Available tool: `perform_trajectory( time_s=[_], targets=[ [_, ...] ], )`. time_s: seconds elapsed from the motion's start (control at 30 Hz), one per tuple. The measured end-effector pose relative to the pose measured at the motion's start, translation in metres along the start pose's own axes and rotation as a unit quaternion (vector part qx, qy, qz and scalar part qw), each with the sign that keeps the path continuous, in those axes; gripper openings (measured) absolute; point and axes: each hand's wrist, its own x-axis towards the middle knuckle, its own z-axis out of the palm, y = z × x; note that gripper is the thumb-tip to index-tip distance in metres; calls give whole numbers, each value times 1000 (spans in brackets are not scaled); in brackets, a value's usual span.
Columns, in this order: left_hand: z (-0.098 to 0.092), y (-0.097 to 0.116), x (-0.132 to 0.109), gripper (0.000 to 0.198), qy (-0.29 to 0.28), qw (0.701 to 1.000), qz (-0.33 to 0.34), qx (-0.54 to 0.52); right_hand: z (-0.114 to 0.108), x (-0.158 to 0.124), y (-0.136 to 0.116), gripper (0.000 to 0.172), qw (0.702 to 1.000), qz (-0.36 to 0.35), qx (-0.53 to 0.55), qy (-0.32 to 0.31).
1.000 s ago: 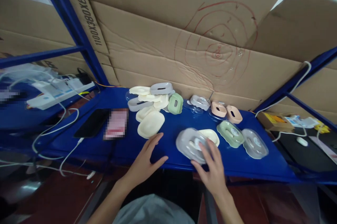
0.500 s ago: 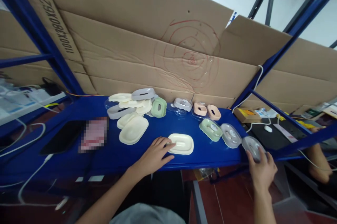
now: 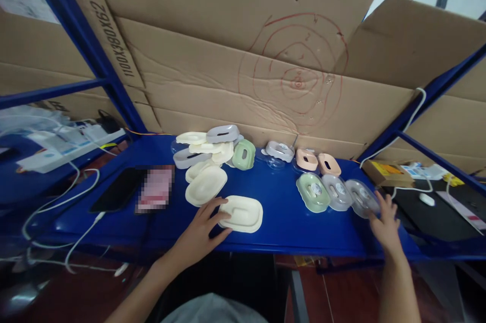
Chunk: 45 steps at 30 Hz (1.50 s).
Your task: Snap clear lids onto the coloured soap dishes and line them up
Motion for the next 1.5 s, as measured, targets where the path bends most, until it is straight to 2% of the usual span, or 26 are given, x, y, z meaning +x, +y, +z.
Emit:
perform_trajectory(
  time_s=[0.1,0.13,0.17,0.2,0.23,0.27,0.33,0.43,0.6,0.67,0.77,0.87,0.97,1.1,1.2,1.3,1.43,1.5],
  targets=[
    [1,-1,0,7,5,1000,-8,-27,-5,10,-77,76,995,-9,68,75],
    [0,-3,0,6,9,999,-11,-39,-1,13,-109,70,993,-29,103,58],
    [0,-4,0,6,15,998,-14,-54,6,15,-142,64,991,-59,116,27],
    [-2,-6,-1,6,21,997,-19,-71,16,16,-175,57,986,-106,126,-29],
    [-3,-7,-1,6,27,995,-25,-88,28,17,-207,54,969,-170,119,-131],
    [-4,-9,-1,6,31,994,-31,-103,42,17,-236,49,955,-206,121,-174],
    [-7,-11,-2,6,35,991,-41,-124,67,15,-283,44,942,-238,122,-202],
    [-9,-11,-3,10,35,989,-43,-135,91,5,-329,45,932,-264,134,-209],
    [-5,-9,-1,14,20,990,-30,-134,98,-15,-369,50,887,-327,210,-250],
    [-4,-8,0,16,12,991,-25,-131,102,-20,-379,50,865,-334,252,-278],
    [-3,-8,1,17,6,991,-25,-131,112,-21,-382,36,850,-291,313,-309],
    [-1,-9,0,18,8,992,-19,-124,115,-16,-369,40,839,-209,386,-320],
    [2,-10,-2,17,15,994,-9,-104,111,-7,-353,49,816,-116,466,-322],
    [3,-10,-3,17,21,996,-1,-90,109,6,-344,50,790,-11,531,-306],
    [3,-9,-2,17,18,996,2,-89,107,12,-338,53,805,38,526,-273],
    [3,-8,-2,18,16,996,2,-88,95,1,-322,58,843,43,485,-227],
    [3,-7,-2,22,18,996,-5,-84,68,-48,-289,48,884,7,425,-197],
    [2,-5,-2,23,15,996,-10,-85,57,-77,-276,52,905,-23,374,-199]
  ],
)
